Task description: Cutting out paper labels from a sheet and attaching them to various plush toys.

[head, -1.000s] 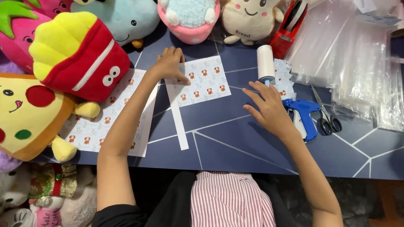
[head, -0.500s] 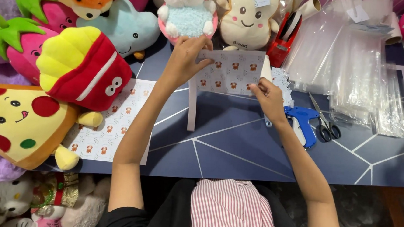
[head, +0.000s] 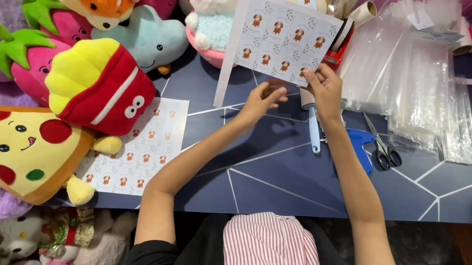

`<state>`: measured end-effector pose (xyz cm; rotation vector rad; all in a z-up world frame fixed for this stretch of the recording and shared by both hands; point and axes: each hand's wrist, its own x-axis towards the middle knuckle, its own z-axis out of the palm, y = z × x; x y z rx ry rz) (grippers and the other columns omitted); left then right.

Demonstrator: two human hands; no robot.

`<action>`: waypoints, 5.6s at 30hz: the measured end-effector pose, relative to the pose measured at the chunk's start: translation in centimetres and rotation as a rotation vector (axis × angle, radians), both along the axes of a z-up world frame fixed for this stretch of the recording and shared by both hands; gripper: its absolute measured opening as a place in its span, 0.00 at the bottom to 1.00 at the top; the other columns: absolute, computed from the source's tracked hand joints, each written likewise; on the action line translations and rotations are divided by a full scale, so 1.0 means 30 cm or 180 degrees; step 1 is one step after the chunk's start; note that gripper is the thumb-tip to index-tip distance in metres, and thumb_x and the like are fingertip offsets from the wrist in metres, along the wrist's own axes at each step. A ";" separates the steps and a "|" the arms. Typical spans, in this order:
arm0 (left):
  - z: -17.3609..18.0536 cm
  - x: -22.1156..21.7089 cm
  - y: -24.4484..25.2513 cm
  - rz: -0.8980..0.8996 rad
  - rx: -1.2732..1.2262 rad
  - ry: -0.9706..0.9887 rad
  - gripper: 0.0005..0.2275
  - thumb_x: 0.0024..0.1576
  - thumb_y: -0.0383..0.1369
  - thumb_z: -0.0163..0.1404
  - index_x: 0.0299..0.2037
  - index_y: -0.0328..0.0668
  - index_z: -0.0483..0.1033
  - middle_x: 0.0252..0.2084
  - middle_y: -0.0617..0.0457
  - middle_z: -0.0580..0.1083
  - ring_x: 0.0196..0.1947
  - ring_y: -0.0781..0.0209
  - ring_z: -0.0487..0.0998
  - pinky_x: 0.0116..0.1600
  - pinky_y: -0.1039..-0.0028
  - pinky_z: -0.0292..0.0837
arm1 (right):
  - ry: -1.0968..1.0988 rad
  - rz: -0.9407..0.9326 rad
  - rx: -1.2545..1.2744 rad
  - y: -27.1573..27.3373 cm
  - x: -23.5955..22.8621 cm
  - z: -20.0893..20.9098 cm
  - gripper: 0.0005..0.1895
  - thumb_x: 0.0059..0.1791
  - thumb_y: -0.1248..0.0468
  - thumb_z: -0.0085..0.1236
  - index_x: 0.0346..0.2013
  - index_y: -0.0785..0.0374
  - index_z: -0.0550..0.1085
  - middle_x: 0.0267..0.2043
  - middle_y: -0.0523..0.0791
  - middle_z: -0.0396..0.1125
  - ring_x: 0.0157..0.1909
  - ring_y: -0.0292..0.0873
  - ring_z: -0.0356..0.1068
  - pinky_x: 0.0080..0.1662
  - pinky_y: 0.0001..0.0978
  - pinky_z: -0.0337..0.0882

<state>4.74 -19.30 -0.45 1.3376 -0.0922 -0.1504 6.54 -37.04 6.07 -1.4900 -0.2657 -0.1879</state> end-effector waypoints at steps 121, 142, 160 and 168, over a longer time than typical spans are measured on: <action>0.210 0.044 0.053 0.2053 0.0186 -0.1004 0.12 0.53 0.40 0.66 0.28 0.41 0.80 0.20 0.51 0.76 0.23 0.70 0.78 0.28 0.80 0.70 | -0.0366 0.0765 -0.1036 0.224 -0.073 -0.082 0.41 0.42 0.20 0.49 0.41 0.53 0.72 0.32 0.43 0.65 0.36 0.39 0.63 0.44 0.34 0.63; 0.193 0.052 0.054 0.1966 0.0091 -0.0967 0.11 0.52 0.39 0.67 0.27 0.42 0.80 0.20 0.51 0.78 0.23 0.75 0.76 0.27 0.81 0.71 | -0.0497 0.0822 -0.1001 0.217 -0.058 -0.083 0.40 0.42 0.20 0.50 0.41 0.53 0.73 0.32 0.44 0.68 0.34 0.38 0.63 0.42 0.33 0.62; 0.179 0.059 0.050 0.2092 0.0191 -0.1024 0.13 0.51 0.40 0.67 0.25 0.41 0.80 0.18 0.54 0.75 0.21 0.74 0.75 0.25 0.81 0.68 | -0.0516 0.0771 -0.0963 0.208 -0.037 -0.146 0.41 0.41 0.20 0.50 0.38 0.54 0.74 0.30 0.45 0.67 0.35 0.39 0.63 0.44 0.33 0.63; 0.205 0.041 0.054 0.2028 0.0160 -0.1005 0.12 0.52 0.39 0.66 0.27 0.41 0.80 0.19 0.54 0.76 0.22 0.76 0.74 0.26 0.81 0.70 | -0.0519 0.0771 -0.0909 0.204 -0.033 -0.156 0.39 0.41 0.21 0.53 0.35 0.54 0.75 0.27 0.43 0.67 0.34 0.39 0.65 0.43 0.31 0.64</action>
